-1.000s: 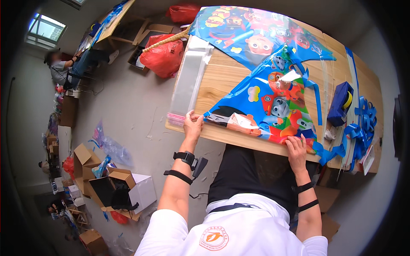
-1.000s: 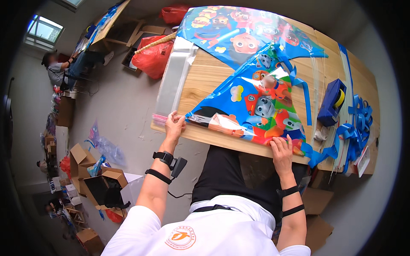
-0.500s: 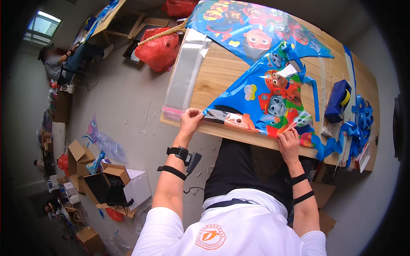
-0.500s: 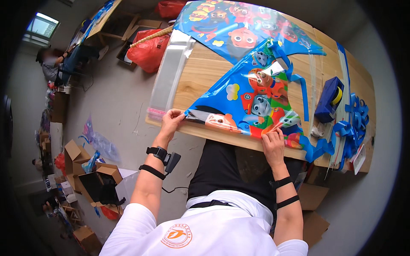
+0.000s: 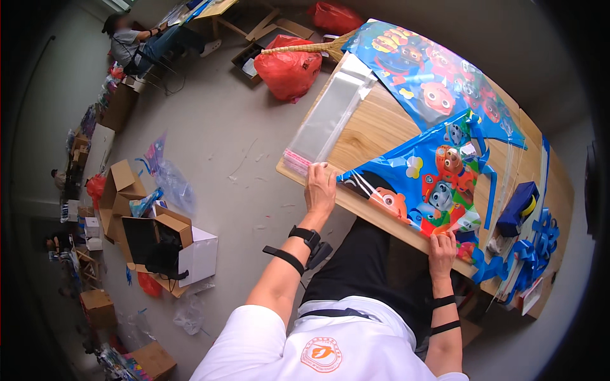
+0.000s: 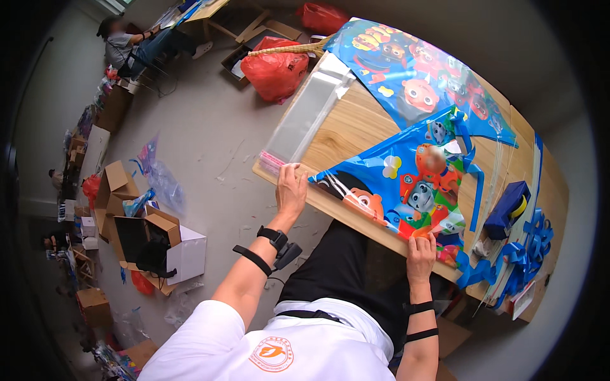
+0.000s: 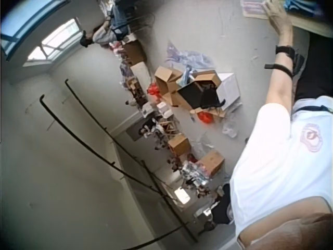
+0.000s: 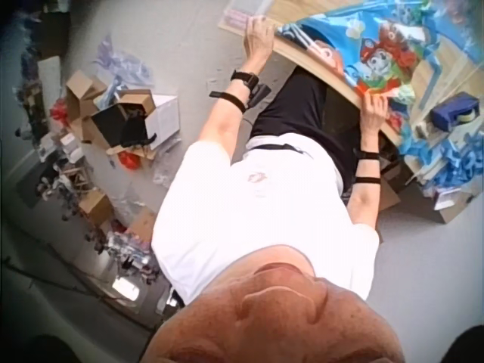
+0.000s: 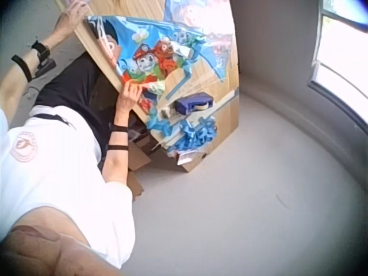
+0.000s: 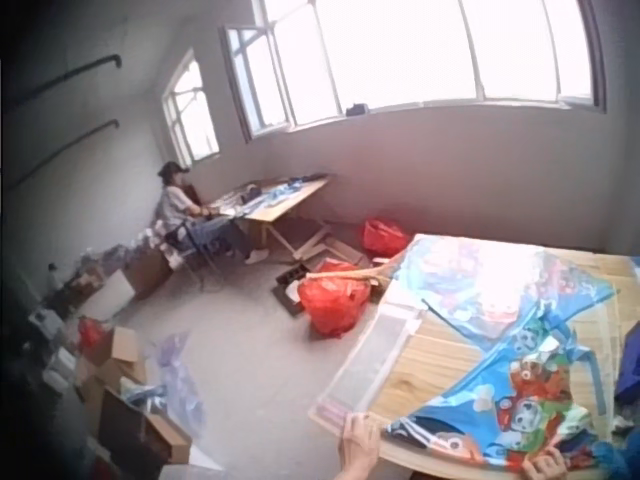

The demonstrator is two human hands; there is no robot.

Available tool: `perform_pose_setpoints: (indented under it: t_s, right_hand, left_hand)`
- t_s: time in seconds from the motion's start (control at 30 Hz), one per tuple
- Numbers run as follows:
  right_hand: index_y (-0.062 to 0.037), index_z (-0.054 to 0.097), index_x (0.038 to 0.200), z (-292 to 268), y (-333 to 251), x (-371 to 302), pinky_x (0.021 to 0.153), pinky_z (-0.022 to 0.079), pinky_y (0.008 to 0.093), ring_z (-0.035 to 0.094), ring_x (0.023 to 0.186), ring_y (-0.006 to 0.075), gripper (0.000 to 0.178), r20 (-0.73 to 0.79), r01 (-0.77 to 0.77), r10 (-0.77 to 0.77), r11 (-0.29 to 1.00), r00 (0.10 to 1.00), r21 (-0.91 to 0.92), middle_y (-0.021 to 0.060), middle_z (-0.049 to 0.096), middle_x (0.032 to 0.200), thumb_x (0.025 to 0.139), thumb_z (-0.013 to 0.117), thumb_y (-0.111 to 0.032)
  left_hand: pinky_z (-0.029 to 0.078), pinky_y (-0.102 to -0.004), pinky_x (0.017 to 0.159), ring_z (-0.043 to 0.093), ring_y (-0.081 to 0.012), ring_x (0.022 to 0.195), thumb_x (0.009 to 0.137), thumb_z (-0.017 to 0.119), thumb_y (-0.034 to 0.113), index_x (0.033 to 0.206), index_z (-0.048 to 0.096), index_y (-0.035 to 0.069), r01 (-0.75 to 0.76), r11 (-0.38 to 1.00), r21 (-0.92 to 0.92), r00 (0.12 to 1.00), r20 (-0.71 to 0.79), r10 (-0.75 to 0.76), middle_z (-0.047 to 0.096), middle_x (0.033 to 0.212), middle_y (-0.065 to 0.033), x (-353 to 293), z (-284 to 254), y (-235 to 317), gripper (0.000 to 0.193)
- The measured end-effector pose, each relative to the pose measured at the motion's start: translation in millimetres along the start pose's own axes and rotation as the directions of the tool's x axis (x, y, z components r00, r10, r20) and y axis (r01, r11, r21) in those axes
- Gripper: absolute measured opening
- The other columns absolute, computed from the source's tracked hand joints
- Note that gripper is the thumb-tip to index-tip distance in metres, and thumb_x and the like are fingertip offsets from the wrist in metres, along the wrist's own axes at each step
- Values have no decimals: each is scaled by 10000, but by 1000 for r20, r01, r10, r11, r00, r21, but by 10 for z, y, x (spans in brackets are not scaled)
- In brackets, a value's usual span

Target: Apply adhesive tape and attach support sticks/ribbons to a plastic kite sail.

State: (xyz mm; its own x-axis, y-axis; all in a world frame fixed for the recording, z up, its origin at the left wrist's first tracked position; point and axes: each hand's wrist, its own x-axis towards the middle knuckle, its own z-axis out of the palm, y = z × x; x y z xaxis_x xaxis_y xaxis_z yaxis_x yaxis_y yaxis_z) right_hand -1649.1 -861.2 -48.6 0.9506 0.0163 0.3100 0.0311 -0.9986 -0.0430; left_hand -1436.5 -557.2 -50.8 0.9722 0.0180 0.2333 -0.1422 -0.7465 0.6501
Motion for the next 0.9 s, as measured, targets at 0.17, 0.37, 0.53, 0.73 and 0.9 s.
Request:
perform_pose_setpoints:
  t_s: [0.17, 0.37, 0.53, 0.73, 0.9]
  right_hand:
    - [-13, 645, 939, 39, -69, 33, 1020, 436, 458, 607, 885, 261, 191, 2, 20, -20, 1000, 1000, -23, 108, 589, 851, 752, 611, -2]
    - [-13, 648, 945, 6, -89, -25, 1014, 441, 451, 607, 880, 263, 196, 8, 11, -11, 998, 1000, -64, 112, 592, 853, 754, 607, -6]
    - [-32, 654, 973, 1, -82, -40, 1000, 448, 438, 611, 888, 269, 211, 22, -30, 31, 999, 999, -44, 103, 596, 861, 765, 624, -14]
    - [-18, 657, 996, 56, -127, -40, 1020, 420, 429, 606, 933, 265, 252, 32, -37, 40, 996, 999, -86, 115, 604, 886, 759, 579, -58]
    - [10, 650, 1024, 67, -165, -92, 1030, 410, 447, 601, 956, 273, 282, 46, -84, 89, 991, 995, -104, 127, 608, 910, 765, 577, -74]
  left_hand:
    - [356, -433, 1084, 447, -311, 1287, 877, 515, 70, 1338, 464, 23, -516, 851, 99, 839, 261, 478, 476, 1381, -130, -453, -109, -112, 466]
    - [254, -484, 1147, 355, -301, 1376, 853, 518, 68, 1404, 408, 43, -542, 826, 152, 824, 290, 487, 403, 1472, -104, -595, 128, -172, 563]
    - [219, -499, 1155, 342, -284, 1386, 869, 559, 132, 1393, 433, 60, -567, 804, 179, 806, 320, 497, 399, 1482, -70, -597, 146, -197, 544]
    - [185, -519, 1159, 331, -246, 1396, 886, 592, 189, 1381, 471, 90, -600, 764, 237, 783, 369, 501, 411, 1477, -43, -554, 131, -270, 519]
    - [162, -507, 1163, 319, -233, 1405, 881, 614, 222, 1414, 446, 115, -627, 738, 251, 757, 419, 501, 385, 1500, -32, -535, 135, -328, 568]
